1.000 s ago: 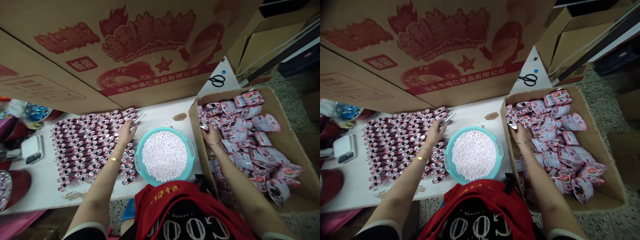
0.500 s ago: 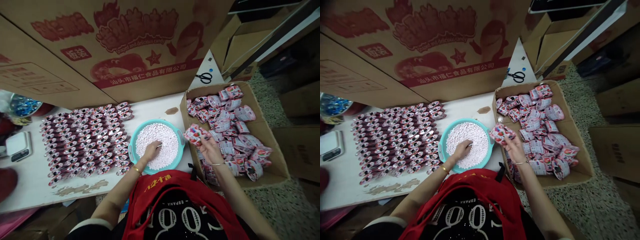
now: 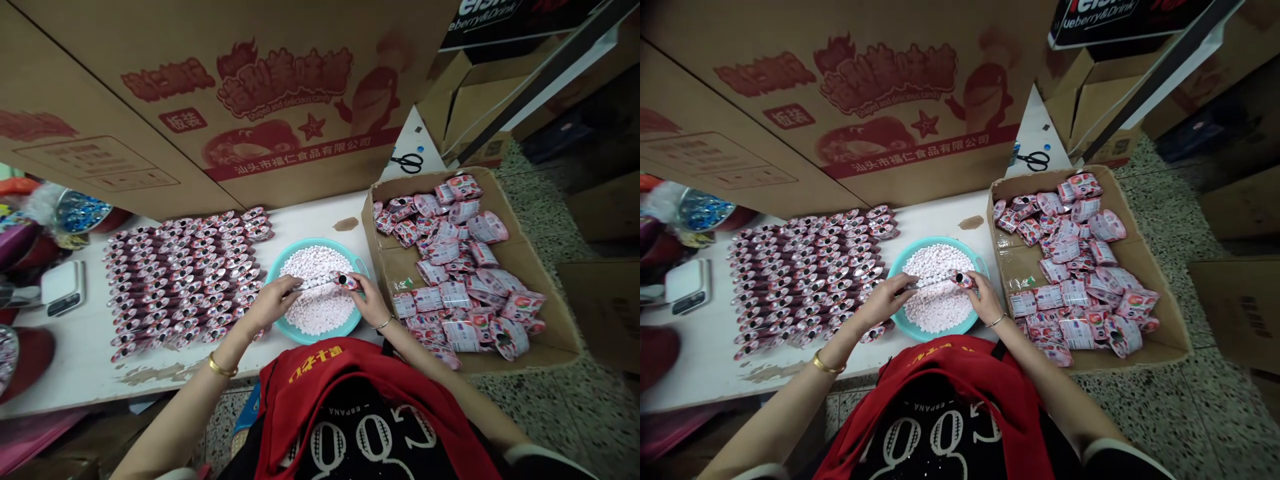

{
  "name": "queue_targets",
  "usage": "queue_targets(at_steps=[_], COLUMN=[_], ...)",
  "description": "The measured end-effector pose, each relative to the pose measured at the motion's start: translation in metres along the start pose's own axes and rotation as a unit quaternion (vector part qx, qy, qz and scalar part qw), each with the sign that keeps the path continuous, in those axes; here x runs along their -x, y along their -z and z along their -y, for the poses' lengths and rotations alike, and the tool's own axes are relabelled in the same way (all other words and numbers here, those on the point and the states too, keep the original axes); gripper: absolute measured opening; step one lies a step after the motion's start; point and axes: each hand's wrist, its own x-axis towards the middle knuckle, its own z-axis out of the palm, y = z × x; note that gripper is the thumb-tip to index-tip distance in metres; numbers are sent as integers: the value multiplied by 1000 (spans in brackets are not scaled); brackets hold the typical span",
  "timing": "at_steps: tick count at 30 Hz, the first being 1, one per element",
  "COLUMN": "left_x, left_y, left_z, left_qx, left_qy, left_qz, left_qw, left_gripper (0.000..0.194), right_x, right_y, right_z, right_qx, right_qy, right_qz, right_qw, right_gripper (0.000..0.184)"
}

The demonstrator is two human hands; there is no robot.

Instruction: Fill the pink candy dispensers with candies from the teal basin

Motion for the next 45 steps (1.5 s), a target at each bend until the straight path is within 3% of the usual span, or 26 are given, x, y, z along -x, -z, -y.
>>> queue_targets(at_steps=[4, 9, 12, 15, 18, 21, 26, 31, 34, 38, 42, 45], left_x=[-10, -22, -22, -22, -26, -37, -55, -53, -40, -15, 3, 5], left_y=[17, 25, 33, 34, 13, -27, -94, -122, -116, -85, -38, -6], left_z=[-41, -85, -77, -35, 17, 49, 49, 41, 41, 41, 30, 10], left_qx=[-172, -336, -353, -377, -376, -282, -120, -36, 31, 119, 81, 18], left_qy=[5, 5, 4, 69, 125, 116, 71, 62, 65, 66, 35, 15], left_qz=[69, 99, 80, 40, 48, 75, 82, 67, 56, 10, -9, 8], left_qw=[983, 937, 932, 923, 917, 949, 987, 995, 996, 991, 996, 1000], left_gripper=[22, 19, 20, 21, 23, 27, 26, 35, 32, 30, 30, 29], right_x=[-2, -1, 0, 1, 1, 1, 1, -5, -10, -14, -13, -8], right_y=[-16, -22, -20, -14, -8, -4, -2, 0, 4, 7, 3, -3], right_z=[-1, -5, -9, -11, -8, -4, -1, 1, 2, 2, 1, -1], right_qx=[20, 23, 11, -12, -33, -44, -63, -92, -88, -75, -35, -8], right_qy=[50, 73, 54, 14, -11, -24, -53, -61, -58, -50, -25, 5], right_qz=[29, 43, 31, 10, -9, -21, -44, -71, -69, -71, -52, -6], right_qw=[998, 996, 998, 1000, 999, 999, 996, 991, 992, 993, 998, 1000], right_gripper=[39, 40, 38, 36, 34, 34, 34, 34, 35, 35, 33, 33])
